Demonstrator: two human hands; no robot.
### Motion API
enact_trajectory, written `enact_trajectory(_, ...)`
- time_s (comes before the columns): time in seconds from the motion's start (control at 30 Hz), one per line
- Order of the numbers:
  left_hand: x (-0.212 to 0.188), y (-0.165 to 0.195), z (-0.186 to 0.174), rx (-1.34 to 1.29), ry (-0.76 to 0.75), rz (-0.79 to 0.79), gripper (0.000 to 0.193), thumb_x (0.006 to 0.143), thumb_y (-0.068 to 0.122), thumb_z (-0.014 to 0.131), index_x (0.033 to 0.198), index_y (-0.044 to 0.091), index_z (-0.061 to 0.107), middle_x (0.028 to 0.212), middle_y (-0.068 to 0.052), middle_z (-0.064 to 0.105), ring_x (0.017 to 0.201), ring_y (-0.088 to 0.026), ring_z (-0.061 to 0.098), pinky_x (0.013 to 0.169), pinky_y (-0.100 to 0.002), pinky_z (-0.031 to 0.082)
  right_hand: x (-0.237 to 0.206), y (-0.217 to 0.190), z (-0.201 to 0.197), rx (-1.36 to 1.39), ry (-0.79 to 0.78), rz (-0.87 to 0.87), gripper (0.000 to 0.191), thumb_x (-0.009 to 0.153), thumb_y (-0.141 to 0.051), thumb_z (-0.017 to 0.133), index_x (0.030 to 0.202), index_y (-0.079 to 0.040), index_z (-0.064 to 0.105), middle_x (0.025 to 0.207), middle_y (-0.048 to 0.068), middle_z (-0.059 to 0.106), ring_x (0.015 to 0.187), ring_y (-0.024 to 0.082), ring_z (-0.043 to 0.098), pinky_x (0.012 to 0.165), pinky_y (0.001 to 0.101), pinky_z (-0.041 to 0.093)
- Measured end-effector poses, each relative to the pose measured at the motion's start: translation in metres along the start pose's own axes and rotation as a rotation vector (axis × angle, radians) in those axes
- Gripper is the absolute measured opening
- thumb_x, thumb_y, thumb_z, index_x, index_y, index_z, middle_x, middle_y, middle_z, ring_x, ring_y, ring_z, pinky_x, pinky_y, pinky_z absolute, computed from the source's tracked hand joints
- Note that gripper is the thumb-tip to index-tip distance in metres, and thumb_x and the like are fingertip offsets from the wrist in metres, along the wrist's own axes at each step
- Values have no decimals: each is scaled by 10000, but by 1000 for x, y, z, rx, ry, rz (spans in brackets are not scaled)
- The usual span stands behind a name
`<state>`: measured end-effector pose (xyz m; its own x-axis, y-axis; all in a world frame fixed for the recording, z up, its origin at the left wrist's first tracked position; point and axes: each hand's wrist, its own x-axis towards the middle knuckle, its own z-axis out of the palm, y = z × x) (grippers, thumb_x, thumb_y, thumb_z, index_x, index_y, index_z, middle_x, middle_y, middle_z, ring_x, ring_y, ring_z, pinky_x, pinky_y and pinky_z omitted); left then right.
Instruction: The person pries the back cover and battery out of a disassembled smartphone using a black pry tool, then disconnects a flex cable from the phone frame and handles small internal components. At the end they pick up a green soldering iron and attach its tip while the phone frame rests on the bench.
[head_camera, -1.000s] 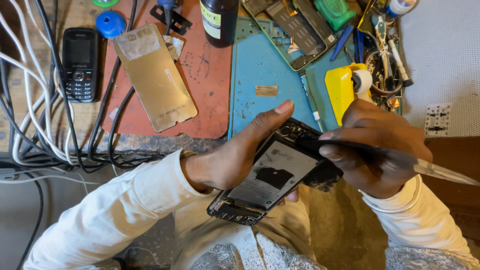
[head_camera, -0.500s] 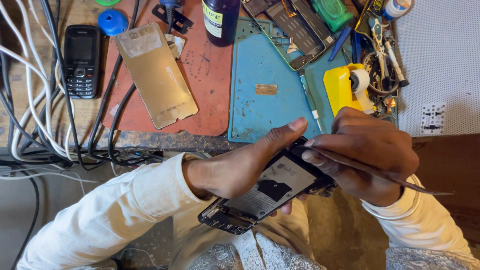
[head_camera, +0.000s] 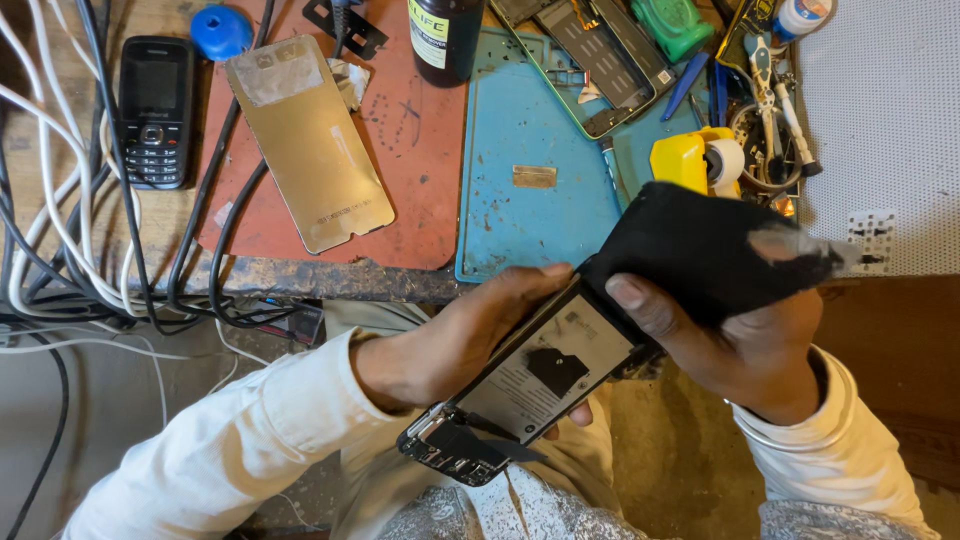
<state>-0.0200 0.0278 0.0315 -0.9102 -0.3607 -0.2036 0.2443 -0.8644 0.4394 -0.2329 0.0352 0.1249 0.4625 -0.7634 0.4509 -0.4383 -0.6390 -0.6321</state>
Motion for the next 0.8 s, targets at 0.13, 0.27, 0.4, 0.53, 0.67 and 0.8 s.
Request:
enact_trajectory(0.13,-4,-19,-8,-58,-45,-54,536,1134,470,341,1351,31,558,1036,-223,709,845,-279,730,692,-382,599,-6,-8,-7,40,-48,141,123,903,-87,771,968,2,714,851,71,724,716,142,703,620,246,546)
enact_trajectory(0.27,0,-38,-5,-211,-15,-138,555,1106,414,352,1322,-44,580,1084,-181,723,819,-276,736,729,-401,631,-22,-16,-9,5,-54,423,150,861,-96,804,968,-2,759,803,57,752,641,139,706,580,238,554)
enact_trajectory(0.4,-2,-41,-5,-278,-23,-177,559,1101,387,357,1331,-67,589,1072,-211,721,845,-275,747,761,-391,631,-30,-12,-13,-58,-107,335,146,855,-97,802,958,-5,756,775,45,729,664,141,648,574,239,529)
enact_trajectory(0.53,-12,-37,2,-218,15,-190,496,1124,342,360,1336,-45,588,1107,-186,720,924,-265,741,834,-370,612,-30,-8,-20,-38,-121,177,167,851,-99,798,955,10,725,813,69,712,688,124,673,600,236,544)
enact_trajectory(0.67,-17,-29,12,-105,10,-136,549,1124,400,352,1305,-48,612,1053,-177,736,881,-237,729,790,-340,601,-29,-12,-22,45,-90,139,162,843,-56,758,965,37,705,846,109,709,714,128,711,637,263,546)
enact_trajectory(0.8,-16,-18,23,95,67,-17,554,1120,425,347,1262,-38,616,1011,-139,730,854,-200,712,768,-324,594,-26,-16,-16,13,-8,374,145,836,-9,810,952,43,742,820,117,742,706,175,683,629,288,530)
